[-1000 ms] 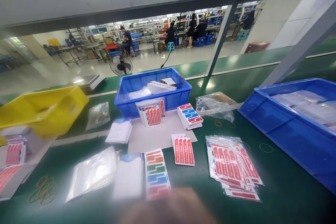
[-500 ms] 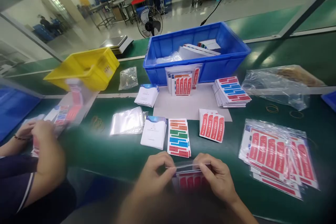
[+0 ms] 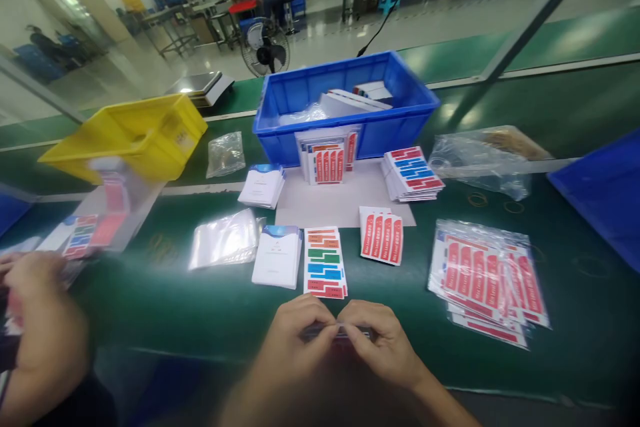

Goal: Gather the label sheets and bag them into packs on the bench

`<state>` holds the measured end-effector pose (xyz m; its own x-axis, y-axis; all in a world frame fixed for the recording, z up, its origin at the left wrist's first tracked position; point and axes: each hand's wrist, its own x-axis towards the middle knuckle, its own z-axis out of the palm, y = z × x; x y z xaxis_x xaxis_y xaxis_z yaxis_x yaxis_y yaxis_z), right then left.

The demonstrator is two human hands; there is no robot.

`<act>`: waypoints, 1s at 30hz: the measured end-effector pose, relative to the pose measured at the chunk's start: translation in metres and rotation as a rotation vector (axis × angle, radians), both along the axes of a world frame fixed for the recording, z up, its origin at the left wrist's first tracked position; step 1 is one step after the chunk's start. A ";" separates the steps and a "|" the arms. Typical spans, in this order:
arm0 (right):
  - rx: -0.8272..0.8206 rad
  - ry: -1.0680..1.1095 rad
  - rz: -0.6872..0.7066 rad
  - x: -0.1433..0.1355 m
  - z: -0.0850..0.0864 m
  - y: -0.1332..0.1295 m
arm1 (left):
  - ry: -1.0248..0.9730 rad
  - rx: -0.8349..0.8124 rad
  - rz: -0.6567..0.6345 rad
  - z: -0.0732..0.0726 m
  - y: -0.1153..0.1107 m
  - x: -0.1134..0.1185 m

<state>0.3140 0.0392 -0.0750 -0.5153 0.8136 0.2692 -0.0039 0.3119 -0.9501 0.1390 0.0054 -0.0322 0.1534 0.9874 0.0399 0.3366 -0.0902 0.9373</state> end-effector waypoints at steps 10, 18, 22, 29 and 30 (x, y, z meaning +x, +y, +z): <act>-0.008 0.078 -0.156 0.016 -0.005 -0.003 | 0.092 -0.107 -0.040 -0.010 -0.002 -0.006; -0.100 0.197 -0.189 0.038 -0.009 0.003 | 0.025 -0.034 -0.049 -0.024 -0.007 -0.012; -0.122 0.230 -0.188 0.042 -0.015 0.001 | -0.040 -0.024 -0.066 -0.013 -0.004 -0.010; -0.151 0.235 -0.140 0.039 -0.019 -0.002 | -0.037 -0.091 -0.054 0.000 0.004 0.002; -0.150 0.222 -0.120 0.037 -0.017 -0.003 | -0.017 -0.095 -0.054 0.001 0.005 0.005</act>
<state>0.3511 0.0365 -0.0920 -0.3548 0.9044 0.2370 -0.1889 0.1789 -0.9656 0.1437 0.0100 -0.0309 0.2066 0.9771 -0.0501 0.3177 -0.0185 0.9480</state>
